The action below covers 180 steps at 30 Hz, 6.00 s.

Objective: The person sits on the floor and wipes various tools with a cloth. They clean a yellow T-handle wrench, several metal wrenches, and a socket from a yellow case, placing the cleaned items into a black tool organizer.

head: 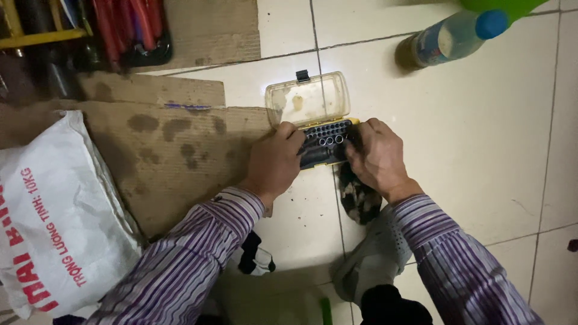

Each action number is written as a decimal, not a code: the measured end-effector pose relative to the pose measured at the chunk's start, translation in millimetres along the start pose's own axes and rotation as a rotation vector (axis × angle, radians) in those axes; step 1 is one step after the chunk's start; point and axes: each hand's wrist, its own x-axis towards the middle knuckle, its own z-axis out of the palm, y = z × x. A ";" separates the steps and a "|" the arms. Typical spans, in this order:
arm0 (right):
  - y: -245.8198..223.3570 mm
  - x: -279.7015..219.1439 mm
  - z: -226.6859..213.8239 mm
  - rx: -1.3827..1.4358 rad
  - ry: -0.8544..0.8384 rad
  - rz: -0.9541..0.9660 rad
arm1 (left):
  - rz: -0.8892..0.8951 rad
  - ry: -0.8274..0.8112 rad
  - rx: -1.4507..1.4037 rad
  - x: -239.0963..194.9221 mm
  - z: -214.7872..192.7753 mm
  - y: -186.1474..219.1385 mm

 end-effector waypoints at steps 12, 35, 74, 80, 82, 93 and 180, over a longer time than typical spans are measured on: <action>-26.9 -6.1 -3.3 -0.354 0.182 -0.248 | -0.071 -0.102 -0.325 2.4 -33.7 17.1; -35.4 -45.7 -64.2 1.558 0.012 1.033 | 0.093 -0.162 -0.047 -46.1 -55.0 67.1; -75.9 -68.2 -67.8 0.218 -0.221 0.649 | -0.749 -0.292 -1.385 -53.0 -30.3 87.5; -54.6 -82.2 -78.9 0.511 -0.140 1.049 | -0.609 -0.354 -1.410 -41.9 -76.0 88.9; -66.7 -82.4 -92.0 0.571 -0.158 0.948 | -0.667 -0.380 -1.430 -35.2 -84.0 89.6; -117.5 -61.6 -101.6 0.979 -0.182 0.307 | -0.677 -0.340 -1.485 -32.4 -84.0 102.6; -115.1 -51.0 -83.5 0.470 -0.088 0.125 | -0.966 -0.385 -1.511 -35.2 -61.8 103.9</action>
